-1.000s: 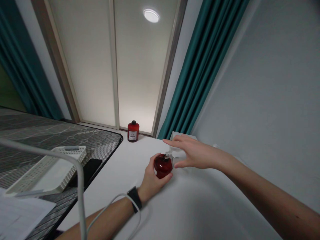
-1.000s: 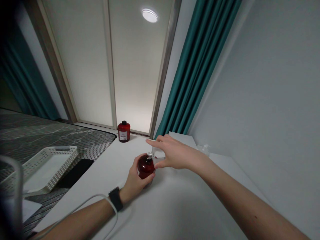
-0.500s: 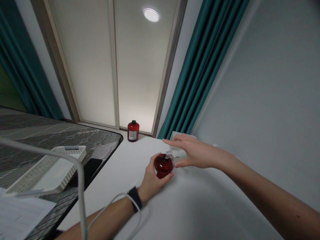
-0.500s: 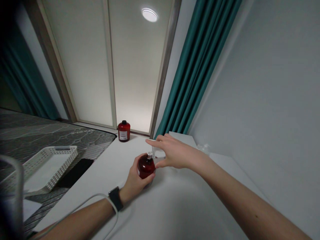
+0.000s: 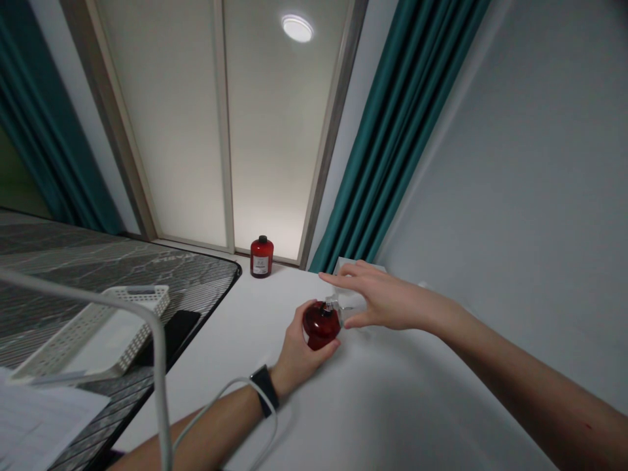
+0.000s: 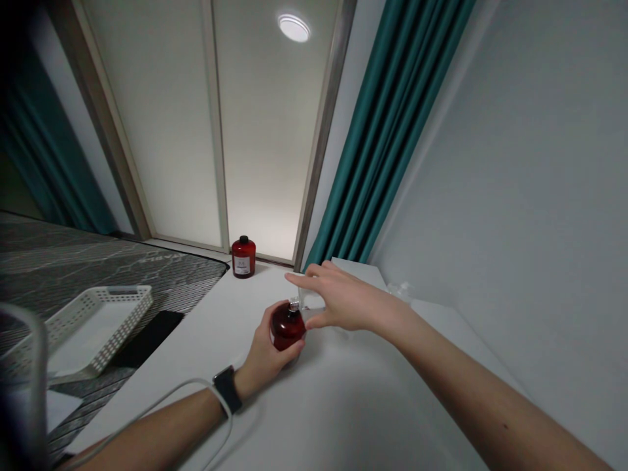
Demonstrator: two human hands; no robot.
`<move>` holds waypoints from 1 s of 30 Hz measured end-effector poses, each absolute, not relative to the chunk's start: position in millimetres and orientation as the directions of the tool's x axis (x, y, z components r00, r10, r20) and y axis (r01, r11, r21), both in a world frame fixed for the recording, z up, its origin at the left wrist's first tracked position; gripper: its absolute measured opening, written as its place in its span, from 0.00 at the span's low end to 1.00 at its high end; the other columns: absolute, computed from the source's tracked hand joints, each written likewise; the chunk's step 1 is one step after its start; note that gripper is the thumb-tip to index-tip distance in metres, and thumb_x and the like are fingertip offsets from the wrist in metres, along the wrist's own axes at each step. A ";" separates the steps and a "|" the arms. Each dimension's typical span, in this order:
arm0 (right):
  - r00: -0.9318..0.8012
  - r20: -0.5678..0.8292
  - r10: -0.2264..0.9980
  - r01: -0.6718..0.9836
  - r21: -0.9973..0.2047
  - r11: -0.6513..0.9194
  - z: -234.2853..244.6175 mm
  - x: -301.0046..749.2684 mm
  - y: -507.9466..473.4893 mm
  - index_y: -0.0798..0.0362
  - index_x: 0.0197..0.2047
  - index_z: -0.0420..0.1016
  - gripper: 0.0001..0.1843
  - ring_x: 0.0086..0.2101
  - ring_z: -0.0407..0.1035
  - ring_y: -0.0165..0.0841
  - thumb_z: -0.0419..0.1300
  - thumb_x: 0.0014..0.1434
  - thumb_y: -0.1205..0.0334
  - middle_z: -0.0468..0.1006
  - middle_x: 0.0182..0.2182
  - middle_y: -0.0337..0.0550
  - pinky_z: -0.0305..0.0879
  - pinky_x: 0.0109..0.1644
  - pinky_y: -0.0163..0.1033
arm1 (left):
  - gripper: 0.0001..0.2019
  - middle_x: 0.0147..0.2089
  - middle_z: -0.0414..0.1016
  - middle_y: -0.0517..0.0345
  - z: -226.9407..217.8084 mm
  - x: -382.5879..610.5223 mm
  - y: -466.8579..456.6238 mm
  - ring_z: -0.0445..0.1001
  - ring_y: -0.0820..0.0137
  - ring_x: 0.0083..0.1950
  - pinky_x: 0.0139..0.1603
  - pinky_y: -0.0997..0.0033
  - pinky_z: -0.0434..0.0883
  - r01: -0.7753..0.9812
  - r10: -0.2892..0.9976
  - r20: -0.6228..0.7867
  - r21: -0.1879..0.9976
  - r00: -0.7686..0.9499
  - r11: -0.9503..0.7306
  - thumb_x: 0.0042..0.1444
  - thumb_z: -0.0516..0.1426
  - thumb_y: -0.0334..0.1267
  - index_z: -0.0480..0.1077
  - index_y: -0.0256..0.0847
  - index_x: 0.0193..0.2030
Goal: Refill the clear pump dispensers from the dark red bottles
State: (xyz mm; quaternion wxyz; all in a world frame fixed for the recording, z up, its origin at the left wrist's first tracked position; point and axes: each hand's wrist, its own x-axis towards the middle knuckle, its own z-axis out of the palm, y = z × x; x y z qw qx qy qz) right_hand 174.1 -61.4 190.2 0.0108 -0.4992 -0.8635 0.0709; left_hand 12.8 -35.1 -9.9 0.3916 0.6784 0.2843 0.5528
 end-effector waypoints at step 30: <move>-0.526 -0.024 0.850 0.848 -0.082 0.523 192.9 170.7 -63.5 0.44 0.71 0.57 0.44 0.51 0.63 0.49 0.69 0.56 0.53 0.72 0.54 0.51 0.64 0.53 0.55 | 0.35 0.58 0.71 0.45 -7.6 12.7 -35.8 0.72 0.53 0.59 0.63 0.46 0.67 -0.038 0.822 0.521 0.849 0.228 -0.528 0.47 0.67 0.38 0.59 0.40 0.61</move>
